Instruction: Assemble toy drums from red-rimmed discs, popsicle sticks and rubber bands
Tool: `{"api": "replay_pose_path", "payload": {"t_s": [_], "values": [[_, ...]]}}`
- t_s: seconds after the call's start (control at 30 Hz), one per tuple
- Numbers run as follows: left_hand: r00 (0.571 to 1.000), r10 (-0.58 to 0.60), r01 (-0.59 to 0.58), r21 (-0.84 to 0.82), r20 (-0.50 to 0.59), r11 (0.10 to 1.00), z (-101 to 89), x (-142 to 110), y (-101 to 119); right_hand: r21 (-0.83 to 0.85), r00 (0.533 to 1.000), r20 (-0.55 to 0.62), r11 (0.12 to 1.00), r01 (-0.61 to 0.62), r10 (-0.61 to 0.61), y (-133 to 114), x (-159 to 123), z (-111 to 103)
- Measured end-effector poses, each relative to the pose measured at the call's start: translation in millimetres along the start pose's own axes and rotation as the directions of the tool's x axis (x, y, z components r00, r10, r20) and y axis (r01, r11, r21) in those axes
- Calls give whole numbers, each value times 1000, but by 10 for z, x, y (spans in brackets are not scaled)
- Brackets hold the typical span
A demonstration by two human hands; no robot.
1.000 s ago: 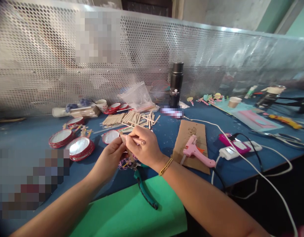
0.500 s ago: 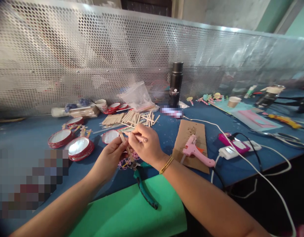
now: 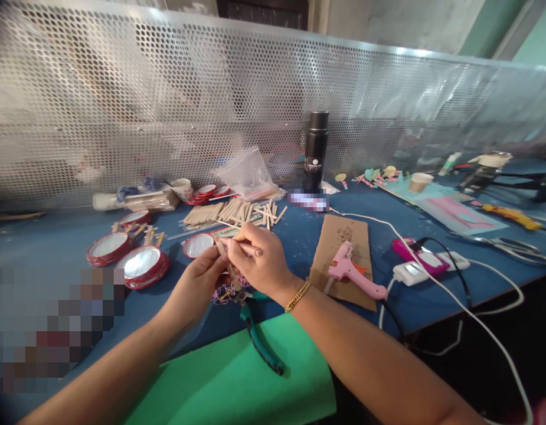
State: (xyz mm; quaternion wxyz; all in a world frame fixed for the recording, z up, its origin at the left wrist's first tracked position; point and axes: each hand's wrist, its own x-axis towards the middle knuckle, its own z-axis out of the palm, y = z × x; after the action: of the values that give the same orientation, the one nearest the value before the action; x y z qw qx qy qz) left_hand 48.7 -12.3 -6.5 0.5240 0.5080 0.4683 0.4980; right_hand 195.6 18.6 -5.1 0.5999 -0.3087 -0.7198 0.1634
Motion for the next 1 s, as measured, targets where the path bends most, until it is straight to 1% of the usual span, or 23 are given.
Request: {"api": "replay_pose_path", "payload": {"t_s": [0.1, 0.27, 0.4, 0.5, 0.57, 0.7, 0.83, 1.0], "values": [[1000, -6, 6, -10, 6, 1000, -6, 3, -2, 7, 999, -34, 1000, -8, 8, 0, 4, -9], [1000, 8, -8, 3, -8, 1000, -13, 3, -20, 19, 1000, 14, 1000, 4, -4, -8, 1, -10], [1000, 3, -3, -9, -2, 1000, -11, 3, -25, 13, 999, -34, 1000, -20, 20, -5, 2, -8], [1000, 11, -11, 2, -1, 1000, -3, 5, -17, 17, 1000, -12, 1000, 6, -6, -7, 2, -1], [1000, 8, -8, 2, 0, 1000, 2, 9, -12, 9, 1000, 2, 1000, 3, -3, -3, 0, 3], [1000, -1, 1, -20, 9, 1000, 6, 12, -12, 22, 999, -25, 999, -29, 30, 9, -2, 2], [1000, 1, -1, -18, -3, 1000, 7, -2, -18, 27, 1000, -11, 1000, 13, -12, -3, 6, 4], [1000, -6, 6, -14, 8, 1000, 13, -5, -14, 24, 999, -42, 1000, -1, 2, -12, 14, 1]]}}
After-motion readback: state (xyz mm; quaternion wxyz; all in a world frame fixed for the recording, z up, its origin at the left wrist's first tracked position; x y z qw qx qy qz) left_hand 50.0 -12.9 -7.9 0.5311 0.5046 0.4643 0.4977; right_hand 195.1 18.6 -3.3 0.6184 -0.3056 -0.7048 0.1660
